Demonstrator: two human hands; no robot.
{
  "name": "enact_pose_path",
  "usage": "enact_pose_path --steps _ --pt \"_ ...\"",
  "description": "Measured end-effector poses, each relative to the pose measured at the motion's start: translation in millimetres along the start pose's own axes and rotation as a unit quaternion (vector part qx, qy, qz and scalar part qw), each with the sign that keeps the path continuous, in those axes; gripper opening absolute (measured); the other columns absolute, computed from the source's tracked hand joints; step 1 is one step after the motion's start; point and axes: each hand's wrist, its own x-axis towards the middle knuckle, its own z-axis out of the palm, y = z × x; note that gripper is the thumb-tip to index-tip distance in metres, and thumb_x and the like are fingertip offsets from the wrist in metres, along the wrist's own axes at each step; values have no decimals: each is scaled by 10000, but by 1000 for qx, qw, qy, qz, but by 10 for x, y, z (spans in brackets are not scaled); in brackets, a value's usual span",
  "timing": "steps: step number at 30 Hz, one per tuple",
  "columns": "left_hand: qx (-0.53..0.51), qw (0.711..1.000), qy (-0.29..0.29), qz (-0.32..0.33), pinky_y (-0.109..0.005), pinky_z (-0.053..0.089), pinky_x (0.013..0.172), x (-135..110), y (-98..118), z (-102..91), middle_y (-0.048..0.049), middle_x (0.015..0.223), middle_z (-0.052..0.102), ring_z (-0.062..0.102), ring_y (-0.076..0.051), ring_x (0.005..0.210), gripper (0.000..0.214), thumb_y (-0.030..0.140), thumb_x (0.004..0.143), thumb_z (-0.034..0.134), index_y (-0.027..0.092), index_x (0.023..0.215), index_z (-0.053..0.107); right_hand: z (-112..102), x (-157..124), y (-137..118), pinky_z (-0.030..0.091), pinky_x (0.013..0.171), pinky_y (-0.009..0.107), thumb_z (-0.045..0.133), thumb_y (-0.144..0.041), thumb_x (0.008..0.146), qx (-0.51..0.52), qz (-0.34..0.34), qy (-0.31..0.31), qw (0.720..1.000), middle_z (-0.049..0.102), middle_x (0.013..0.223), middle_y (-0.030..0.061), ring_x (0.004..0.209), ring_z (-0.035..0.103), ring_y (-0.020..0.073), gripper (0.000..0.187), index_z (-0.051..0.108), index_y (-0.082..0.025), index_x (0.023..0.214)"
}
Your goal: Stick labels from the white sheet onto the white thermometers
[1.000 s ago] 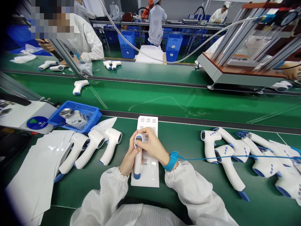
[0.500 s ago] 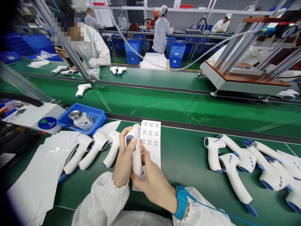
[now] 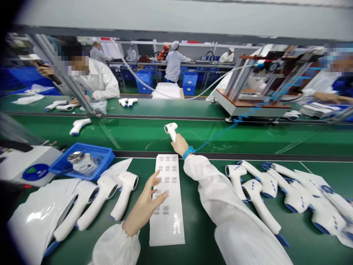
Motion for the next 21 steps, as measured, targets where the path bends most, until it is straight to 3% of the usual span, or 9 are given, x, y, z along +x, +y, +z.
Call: enact_pose_path --steps 2,5,7,9,12,15,17,19,21 --pt "6 1000 -18 4 -448 294 1097 -17 -56 -50 -110 1391 444 369 -293 1345 522 386 857 600 285 1353 473 -7 168 83 421 909 383 593 -191 819 -20 -13 22 999 586 1212 195 1116 542 289 400 508 -88 1197" --pt "-4 1000 -6 -23 -451 386 1015 -42 -107 -168 -108 1228 579 508 -311 1199 390 496 836 595 240 1129 622 -59 -28 321 392 982 392 579 -209 840 -50 -33 56 997 531 1307 165 1193 485 279 436 500 -123 1260" --pt "-12 999 26 -37 -452 406 988 -58 -126 -236 -88 988 645 564 -322 1092 386 585 814 573 208 780 649 -150 -415 574 360 1029 416 553 -232 863 -72 -33 87 993 491 1348 161 1249 434 290 442 487 -135 1289" --pt "-31 997 65 -41 -453 381 1023 -66 -142 -271 -77 788 627 568 -336 1075 536 644 804 538 207 497 502 -285 -912 881 316 1046 494 520 -241 876 -103 1 133 986 436 1366 225 1296 360 352 472 453 -80 1314" --pt "-73 992 94 -36 -483 299 1099 -42 -155 -241 -101 758 651 532 -358 1153 662 701 832 419 213 386 437 -485 -1604 1317 384 909 538 500 -250 874 -242 141 210 937 486 1233 311 1162 443 429 530 418 27 1319" --pt "-117 990 75 -25 -503 297 1111 10 -134 -110 -104 1131 679 460 -346 1276 708 704 881 260 204 647 702 -576 -1956 1535 413 803 517 494 -257 867 -334 205 180 902 576 1033 292 1020 511 434 530 437 55 1291" --pt "-150 987 57 -24 -481 356 1084 38 -113 21 -79 1364 561 407 -323 1342 670 684 899 252 223 946 736 -561 -1986 1501 419 808 512 508 -262 848 -310 203 151 917 587 1012 273 993 530 419 513 462 39 1261" --pt "-173 984 46 -24 -451 364 1085 51 -104 162 -83 1410 519 403 -290 1358 560 645 900 364 261 1213 624 -485 -1941 1317 441 826 491 520 -272 828 -199 189 128 953 578 1057 237 980 559 377 500 468 -14 1252" --pt "-184 982 41 -17 -441 324 1111 54 -113 290 -109 1363 549 459 -257 1319 671 567 864 543 297 1447 347 -348 -1919 1000 467 849 446 514 -280 821 -23 139 103 985 567 1096 166 971 585 309 455 476 -111 1242"
